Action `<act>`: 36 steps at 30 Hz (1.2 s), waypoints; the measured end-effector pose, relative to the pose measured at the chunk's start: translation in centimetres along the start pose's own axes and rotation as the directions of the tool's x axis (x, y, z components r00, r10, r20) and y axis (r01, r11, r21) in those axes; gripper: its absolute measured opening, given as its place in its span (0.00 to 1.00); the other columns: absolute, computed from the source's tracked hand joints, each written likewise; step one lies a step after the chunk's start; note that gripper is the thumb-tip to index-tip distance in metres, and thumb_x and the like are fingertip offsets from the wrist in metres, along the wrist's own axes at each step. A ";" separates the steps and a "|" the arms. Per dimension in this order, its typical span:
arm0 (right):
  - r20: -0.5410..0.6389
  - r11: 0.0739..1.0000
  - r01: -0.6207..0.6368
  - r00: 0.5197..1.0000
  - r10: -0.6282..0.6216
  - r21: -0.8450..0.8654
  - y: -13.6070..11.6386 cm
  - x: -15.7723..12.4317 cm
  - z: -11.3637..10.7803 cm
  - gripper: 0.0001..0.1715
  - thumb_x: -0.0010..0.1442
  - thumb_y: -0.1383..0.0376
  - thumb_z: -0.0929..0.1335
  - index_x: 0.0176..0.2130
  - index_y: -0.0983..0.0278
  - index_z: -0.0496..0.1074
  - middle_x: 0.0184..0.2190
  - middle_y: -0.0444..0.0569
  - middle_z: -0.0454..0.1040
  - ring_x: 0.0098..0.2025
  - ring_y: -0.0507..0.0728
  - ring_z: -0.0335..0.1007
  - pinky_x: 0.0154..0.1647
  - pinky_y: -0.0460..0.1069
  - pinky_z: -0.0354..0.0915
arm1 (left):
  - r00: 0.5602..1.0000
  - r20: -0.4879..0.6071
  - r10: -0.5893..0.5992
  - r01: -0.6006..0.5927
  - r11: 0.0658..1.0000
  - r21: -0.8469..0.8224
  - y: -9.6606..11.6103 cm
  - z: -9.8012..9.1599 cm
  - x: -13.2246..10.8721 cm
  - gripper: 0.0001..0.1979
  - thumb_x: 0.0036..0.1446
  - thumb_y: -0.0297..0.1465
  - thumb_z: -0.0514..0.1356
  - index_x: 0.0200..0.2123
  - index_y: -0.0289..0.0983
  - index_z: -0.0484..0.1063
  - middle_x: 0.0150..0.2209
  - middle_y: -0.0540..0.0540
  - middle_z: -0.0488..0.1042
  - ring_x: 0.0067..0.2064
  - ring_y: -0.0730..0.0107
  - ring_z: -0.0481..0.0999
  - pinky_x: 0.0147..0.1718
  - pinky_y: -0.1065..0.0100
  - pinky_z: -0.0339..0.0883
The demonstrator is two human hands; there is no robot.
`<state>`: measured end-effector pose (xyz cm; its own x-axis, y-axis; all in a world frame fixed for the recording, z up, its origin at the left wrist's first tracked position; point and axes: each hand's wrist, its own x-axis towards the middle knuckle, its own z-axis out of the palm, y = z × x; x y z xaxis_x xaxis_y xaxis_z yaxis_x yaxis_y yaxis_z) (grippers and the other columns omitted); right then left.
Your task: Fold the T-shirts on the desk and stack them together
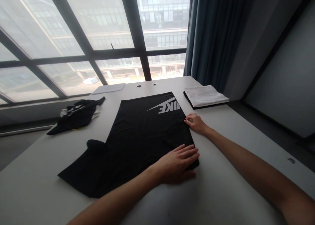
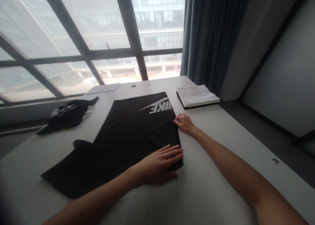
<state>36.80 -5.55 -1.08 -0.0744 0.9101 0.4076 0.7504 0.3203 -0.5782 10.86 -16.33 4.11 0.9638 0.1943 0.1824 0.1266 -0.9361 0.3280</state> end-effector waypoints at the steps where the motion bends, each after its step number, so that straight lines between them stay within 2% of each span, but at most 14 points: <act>1: 0.003 1.000 0.001 1.000 -0.001 0.000 0.0 0.0 0.0 0.13 0.64 0.59 0.67 0.29 0.60 0.75 0.40 0.50 0.77 0.47 0.60 0.71 0.53 0.54 0.62 | 0.999 0.033 0.011 -0.010 1.000 -0.024 0.1 0.4 -0.1 0.32 0.68 0.44 0.57 0.71 0.40 0.56 0.70 0.40 0.59 0.72 0.54 0.54 0.69 0.49 0.50; 4: 0.011 1.000 0.001 1.000 -0.001 -0.009 0.1 0.1 -0.1 0.15 0.66 0.59 0.65 0.31 0.60 0.76 0.41 0.50 0.77 0.47 0.60 0.72 0.53 0.53 0.62 | 0.997 0.070 0.035 -0.030 0.997 -0.067 0.1 1.0 -0.3 0.35 0.67 0.45 0.59 0.71 0.41 0.54 0.71 0.40 0.56 0.72 0.53 0.53 0.69 0.48 0.50; 6: 0.019 1.000 0.002 1.000 -0.002 -0.011 0.2 0.1 -0.2 0.18 0.67 0.59 0.63 0.31 0.60 0.77 0.41 0.50 0.77 0.47 0.60 0.72 0.53 0.53 0.62 | 0.999 0.037 0.023 -0.020 0.997 -0.079 0.1 0.5 -0.2 0.33 0.67 0.45 0.58 0.71 0.41 0.56 0.71 0.41 0.57 0.72 0.55 0.55 0.69 0.51 0.52; 9: 0.033 1.000 0.013 0.999 -0.012 -0.015 0.2 0.0 -0.1 0.16 0.66 0.61 0.64 0.31 0.59 0.77 0.42 0.50 0.78 0.48 0.60 0.71 0.54 0.54 0.62 | 0.991 -0.077 -0.109 0.107 0.994 -0.028 -0.6 -0.5 0.0 0.27 0.71 0.41 0.53 0.70 0.43 0.58 0.69 0.43 0.60 0.71 0.59 0.58 0.68 0.54 0.54; 11: 0.029 0.999 0.009 1.000 -0.008 -0.040 0.2 0.0 0.0 0.11 0.63 0.61 0.66 0.31 0.59 0.77 0.43 0.50 0.78 0.49 0.61 0.71 0.54 0.55 0.61 | 0.966 -0.129 -0.223 0.230 0.972 0.041 -1.7 -0.8 0.0 0.25 0.72 0.41 0.51 0.70 0.45 0.58 0.70 0.44 0.59 0.72 0.58 0.54 0.69 0.49 0.52; 13: 0.012 0.997 -0.006 1.000 0.007 -0.072 0.1 0.0 0.2 0.09 0.61 0.61 0.69 0.30 0.59 0.76 0.42 0.50 0.77 0.49 0.61 0.70 0.54 0.56 0.60 | 0.941 -0.131 -0.312 0.326 0.940 0.104 -2.9 -0.5 -0.3 0.26 0.72 0.43 0.51 0.70 0.45 0.57 0.71 0.43 0.57 0.73 0.54 0.50 0.68 0.44 0.50; 16: -0.006 0.995 -0.023 1.000 0.022 -0.093 0.1 0.1 0.3 0.10 0.61 0.59 0.70 0.30 0.60 0.74 0.40 0.50 0.76 0.47 0.61 0.70 0.52 0.56 0.60 | 0.909 -0.129 -0.396 0.414 0.895 0.166 -4.1 0.2 -0.7 0.25 0.71 0.43 0.52 0.68 0.45 0.61 0.70 0.41 0.58 0.72 0.50 0.52 0.66 0.40 0.52; 19: -0.010 0.996 -0.019 1.000 0.018 -0.085 0.2 0.1 0.3 0.12 0.63 0.57 0.68 0.31 0.60 0.74 0.39 0.50 0.76 0.46 0.61 0.70 0.51 0.55 0.61 | 0.878 -0.203 -0.434 0.470 0.862 0.189 -4.0 0.4 -0.6 0.21 0.71 0.41 0.52 0.62 0.41 0.69 0.67 0.40 0.65 0.70 0.50 0.58 0.67 0.41 0.51; 20: -0.008 0.997 -0.013 1.000 0.013 -0.077 0.2 0.1 0.3 0.13 0.65 0.57 0.67 0.31 0.60 0.75 0.40 0.50 0.76 0.46 0.61 0.70 0.51 0.55 0.61 | 0.879 -0.225 -0.421 0.463 0.867 0.183 -3.9 0.3 -0.4 0.20 0.72 0.40 0.53 0.61 0.41 0.70 0.66 0.40 0.66 0.70 0.51 0.59 0.67 0.42 0.51; 22: 0.000 0.998 0.003 1.000 -0.003 -0.065 0.2 0.0 0.3 0.12 0.65 0.58 0.67 0.32 0.60 0.76 0.40 0.50 0.76 0.47 0.60 0.71 0.52 0.55 0.61 | 0.911 -0.219 -0.349 0.385 0.909 0.157 -3.5 0.1 -0.2 0.21 0.72 0.39 0.53 0.63 0.42 0.68 0.68 0.41 0.64 0.71 0.54 0.56 0.68 0.45 0.50; 24: 0.008 0.998 0.015 1.000 -0.015 -0.065 0.1 -0.1 0.2 0.09 0.62 0.59 0.69 0.32 0.59 0.76 0.41 0.50 0.76 0.48 0.61 0.70 0.53 0.55 0.60 | 0.952 -0.157 -0.262 0.282 0.951 0.123 -3.3 0.1 -0.1 0.24 0.72 0.40 0.52 0.67 0.44 0.62 0.70 0.43 0.60 0.72 0.57 0.53 0.69 0.47 0.50; 26: 0.003 0.997 0.011 1.000 -0.010 -0.073 0.0 -0.1 0.1 0.09 0.61 0.58 0.71 0.31 0.59 0.76 0.41 0.50 0.76 0.48 0.61 0.70 0.53 0.56 0.60 | 0.969 -0.097 -0.229 0.239 0.965 0.110 -3.3 0.3 -0.1 0.24 0.72 0.42 0.52 0.68 0.46 0.60 0.70 0.44 0.59 0.72 0.57 0.54 0.68 0.47 0.52; 31: 0.006 1.000 -0.010 1.000 0.010 -0.024 -0.1 0.0 -0.1 0.16 0.68 0.61 0.63 0.33 0.59 0.77 0.41 0.50 0.77 0.48 0.60 0.71 0.53 0.54 0.61 | 0.959 -0.116 -0.257 0.273 0.950 0.152 -3.2 0.5 -0.2 0.20 0.71 0.42 0.53 0.63 0.46 0.68 0.66 0.45 0.67 0.68 0.56 0.63 0.63 0.51 0.59; 36: 0.019 0.999 0.003 1.000 -0.002 -0.034 -0.3 -0.1 -0.2 0.09 0.64 0.62 0.67 0.36 0.58 0.79 0.43 0.49 0.77 0.51 0.62 0.70 0.55 0.56 0.59 | 0.958 -0.148 -0.247 0.270 0.950 0.156 -2.9 0.1 -0.1 0.20 0.71 0.41 0.54 0.62 0.45 0.69 0.63 0.44 0.70 0.64 0.56 0.67 0.58 0.53 0.63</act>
<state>36.66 -5.80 -0.81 -0.0881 0.9142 0.3955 0.7723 0.3134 -0.5525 10.47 -13.67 3.04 0.8569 0.4609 0.2308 0.4168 -0.8830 0.2159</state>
